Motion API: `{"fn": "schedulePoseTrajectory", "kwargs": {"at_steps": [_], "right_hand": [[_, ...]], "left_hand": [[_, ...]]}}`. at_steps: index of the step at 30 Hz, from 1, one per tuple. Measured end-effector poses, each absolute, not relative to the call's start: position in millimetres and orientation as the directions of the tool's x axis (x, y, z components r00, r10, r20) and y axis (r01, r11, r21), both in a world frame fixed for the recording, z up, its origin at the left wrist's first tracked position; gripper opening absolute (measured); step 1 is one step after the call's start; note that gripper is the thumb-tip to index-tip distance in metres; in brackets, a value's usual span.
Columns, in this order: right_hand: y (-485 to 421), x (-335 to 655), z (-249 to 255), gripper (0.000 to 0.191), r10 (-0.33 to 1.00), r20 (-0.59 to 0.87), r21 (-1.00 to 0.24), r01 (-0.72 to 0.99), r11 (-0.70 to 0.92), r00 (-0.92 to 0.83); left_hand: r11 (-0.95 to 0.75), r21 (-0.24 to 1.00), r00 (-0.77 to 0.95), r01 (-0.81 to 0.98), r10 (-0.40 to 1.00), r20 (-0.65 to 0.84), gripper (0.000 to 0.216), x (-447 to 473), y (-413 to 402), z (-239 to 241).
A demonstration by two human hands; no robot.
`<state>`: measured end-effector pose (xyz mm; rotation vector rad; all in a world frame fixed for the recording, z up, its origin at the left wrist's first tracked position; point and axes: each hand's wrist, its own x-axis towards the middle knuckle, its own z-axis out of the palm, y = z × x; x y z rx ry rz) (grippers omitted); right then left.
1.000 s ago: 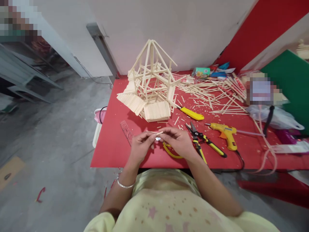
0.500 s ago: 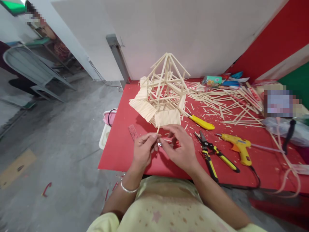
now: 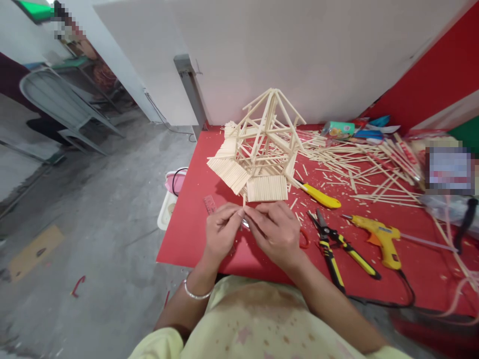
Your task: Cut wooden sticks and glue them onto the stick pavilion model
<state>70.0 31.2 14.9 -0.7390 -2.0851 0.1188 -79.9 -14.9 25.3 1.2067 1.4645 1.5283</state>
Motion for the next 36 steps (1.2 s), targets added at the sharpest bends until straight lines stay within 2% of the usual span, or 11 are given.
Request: {"fn": "schedulePoseTrajectory", "kwargs": {"at_steps": [3,6,10,13,15,28,36], "right_hand": [[29.6,69.4,13.4,0.04,0.495,0.763,-0.292,0.461,0.838,-0.416],[27.8,69.5,13.5,0.041,0.448,0.797,-0.236,0.474,0.848,-0.404],[26.7,69.9,12.7,0.037,0.414,0.824,-0.186,0.505,0.843,-0.387],[27.8,69.5,10.6,0.035,0.443,0.811,-0.223,0.498,0.838,-0.382],[29.5,69.1,8.8,0.034,0.464,0.802,-0.253,0.49,0.835,-0.377],[41.9,64.7,-7.5,0.031,0.564,0.75,-0.351,0.514,0.783,-0.347],[45.9,61.5,-8.2,0.022,0.636,0.725,-0.447,0.522,0.726,-0.264]], "left_hand": [[-0.129,0.982,-0.317,0.139,0.933,0.168,0.033,-81.1,-15.1,27.7],[-0.099,0.993,-0.351,0.061,0.929,0.114,0.038,-79.2,-13.2,25.2],[-0.015,0.976,-0.41,-0.216,0.909,-0.077,0.021,-76.3,-6.2,20.3],[0.071,0.911,-0.381,-0.407,0.893,-0.239,0.024,-74.8,0.1,18.8],[0.085,0.887,-0.369,-0.455,0.888,-0.274,0.027,-73.8,3.7,18.3],[0.087,0.851,-0.387,-0.518,0.864,-0.324,0.034,-71.9,20.0,14.6],[0.072,0.864,-0.429,-0.498,0.846,-0.317,0.036,-69.4,25.1,12.7]]}}
